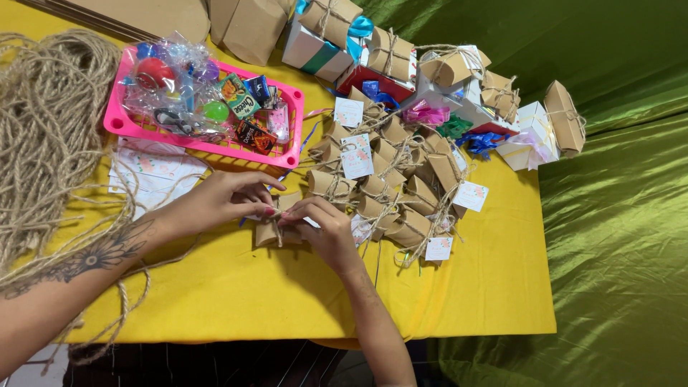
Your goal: The person ties twine around small cardboard boxes, attaches small paper tags, and places individual candies from a tray into the boxes.
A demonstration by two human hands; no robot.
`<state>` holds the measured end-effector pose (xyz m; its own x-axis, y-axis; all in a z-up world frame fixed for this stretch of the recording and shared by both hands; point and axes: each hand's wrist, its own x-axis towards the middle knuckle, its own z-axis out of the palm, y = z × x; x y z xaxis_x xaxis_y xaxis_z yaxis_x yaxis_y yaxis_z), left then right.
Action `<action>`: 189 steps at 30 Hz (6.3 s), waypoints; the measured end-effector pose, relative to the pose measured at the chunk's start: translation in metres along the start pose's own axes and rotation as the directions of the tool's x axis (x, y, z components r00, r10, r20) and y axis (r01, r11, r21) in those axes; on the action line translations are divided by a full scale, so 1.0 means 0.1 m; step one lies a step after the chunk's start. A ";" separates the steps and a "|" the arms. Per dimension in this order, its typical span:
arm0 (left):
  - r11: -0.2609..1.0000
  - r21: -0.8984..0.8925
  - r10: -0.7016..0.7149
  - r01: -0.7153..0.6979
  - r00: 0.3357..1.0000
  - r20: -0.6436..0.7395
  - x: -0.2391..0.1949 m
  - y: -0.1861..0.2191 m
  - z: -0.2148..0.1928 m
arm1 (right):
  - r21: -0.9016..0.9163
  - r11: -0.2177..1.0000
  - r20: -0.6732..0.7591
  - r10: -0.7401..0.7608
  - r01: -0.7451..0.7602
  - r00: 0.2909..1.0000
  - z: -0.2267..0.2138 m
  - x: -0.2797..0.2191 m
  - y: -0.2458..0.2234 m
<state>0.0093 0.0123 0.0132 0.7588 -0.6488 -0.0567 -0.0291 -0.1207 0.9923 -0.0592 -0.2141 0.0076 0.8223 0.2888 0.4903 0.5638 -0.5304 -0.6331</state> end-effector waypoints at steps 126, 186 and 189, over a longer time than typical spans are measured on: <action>0.316 0.938 0.650 -0.143 0.753 -0.103 0.96 0.69 -0.83 | -0.077 0.996 0.151 -0.032 0.044 0.988 0.75 -0.25 0.14; 0.278 0.960 0.651 0.004 0.735 -0.192 -0.06 -0.56 -0.19 | 0.150 0.976 0.024 0.156 -0.158 0.987 0.43 -0.02 -0.22; 0.313 0.949 0.674 -0.043 0.713 -0.190 -0.05 -0.61 -0.21 | 0.154 0.979 0.008 0.135 -0.134 0.991 0.43 -0.01 -0.21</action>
<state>0.0211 0.0388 -0.0443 0.6456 -0.4012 0.6498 -0.6590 -0.7226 0.2086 -0.0688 -0.1690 -0.0052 0.8912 0.2209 0.3962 0.4536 -0.4352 -0.7777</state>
